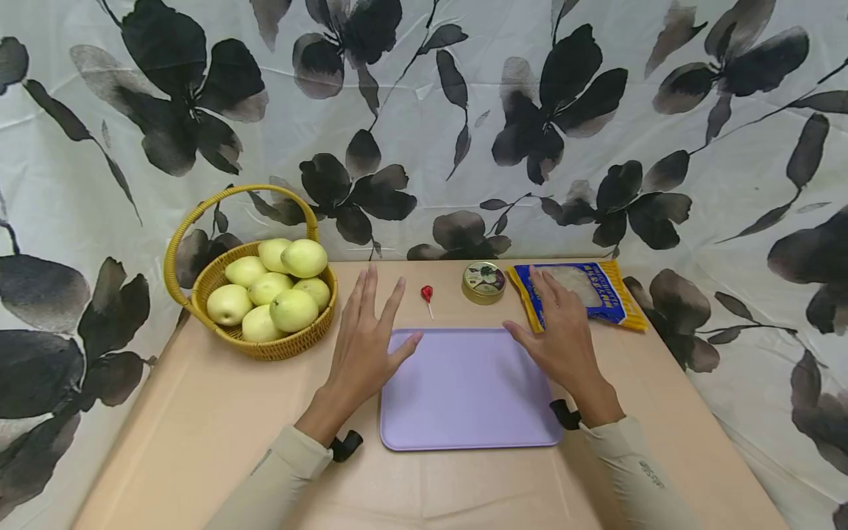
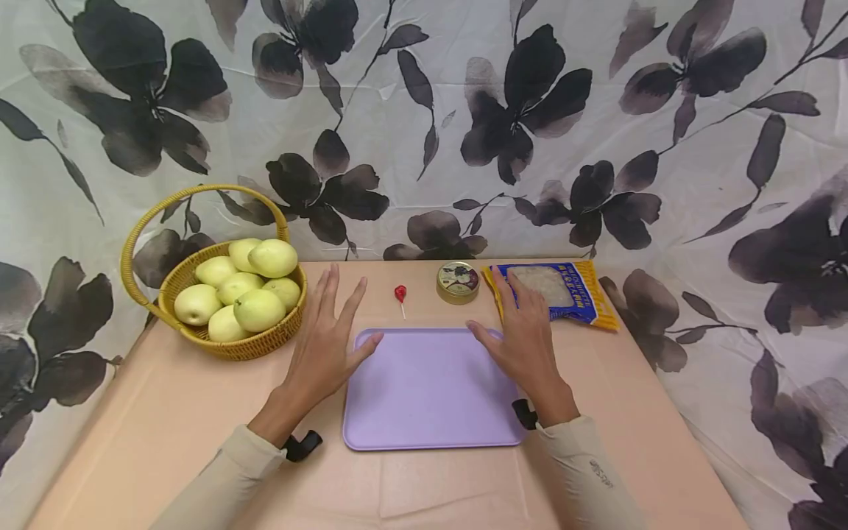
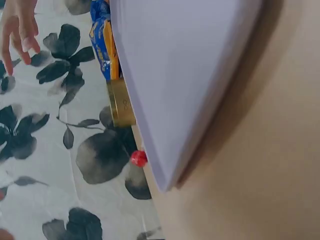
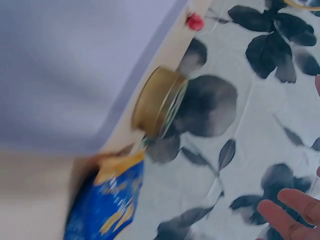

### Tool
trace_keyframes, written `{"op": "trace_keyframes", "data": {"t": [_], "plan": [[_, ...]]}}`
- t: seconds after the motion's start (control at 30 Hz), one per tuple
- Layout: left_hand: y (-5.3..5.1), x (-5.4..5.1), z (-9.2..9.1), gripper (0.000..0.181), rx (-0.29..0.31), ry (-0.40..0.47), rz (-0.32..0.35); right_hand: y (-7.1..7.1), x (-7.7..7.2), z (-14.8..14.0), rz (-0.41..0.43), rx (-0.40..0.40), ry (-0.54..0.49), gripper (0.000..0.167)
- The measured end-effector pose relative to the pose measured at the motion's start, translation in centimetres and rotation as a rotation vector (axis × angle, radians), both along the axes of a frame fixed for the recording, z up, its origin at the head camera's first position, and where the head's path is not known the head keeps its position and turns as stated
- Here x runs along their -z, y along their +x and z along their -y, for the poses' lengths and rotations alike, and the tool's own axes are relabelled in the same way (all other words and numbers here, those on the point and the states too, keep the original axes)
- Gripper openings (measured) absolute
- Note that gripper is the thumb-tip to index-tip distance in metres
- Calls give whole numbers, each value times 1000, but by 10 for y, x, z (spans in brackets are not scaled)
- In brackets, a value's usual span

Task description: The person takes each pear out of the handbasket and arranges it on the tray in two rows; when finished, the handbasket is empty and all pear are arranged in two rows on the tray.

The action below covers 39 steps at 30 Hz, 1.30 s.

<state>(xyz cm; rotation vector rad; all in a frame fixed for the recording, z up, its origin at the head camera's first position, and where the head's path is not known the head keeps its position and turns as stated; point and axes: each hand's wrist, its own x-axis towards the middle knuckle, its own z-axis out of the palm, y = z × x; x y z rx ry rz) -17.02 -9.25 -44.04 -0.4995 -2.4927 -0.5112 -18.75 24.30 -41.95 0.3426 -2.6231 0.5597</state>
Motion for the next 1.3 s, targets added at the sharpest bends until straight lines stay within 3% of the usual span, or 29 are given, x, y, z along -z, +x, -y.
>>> {"op": "trace_keyframes", "data": {"t": [0.23, 0.47, 0.63, 0.73, 0.87, 1.0, 1.2, 1.3], "plan": [[13, 2, 25, 94, -60, 232, -165, -9, -5, 32, -86, -106, -70, 98], [27, 2, 55, 89, -174, 428, -352, -12, -6, 59, -118, -183, -104, 95], [30, -2, 77, 87, -244, 550, -491, -14, -9, 74, -137, -212, -123, 93], [32, -1, 91, 84, -304, 591, -513, -15, -12, 84, -153, -225, -143, 91], [37, 8, 111, 84, -404, 647, -444, -16, -17, 99, -172, -253, -176, 88], [41, 21, 125, 84, -475, 750, -293, -17, -20, 113, -187, -291, -195, 87], [40, 30, 139, 69, -470, 948, -78, -19, -26, 138, -201, -361, -191, 86], [40, 27, 138, 62, -437, 1008, -1, -20, -28, 152, -206, -393, -200, 83]]}}
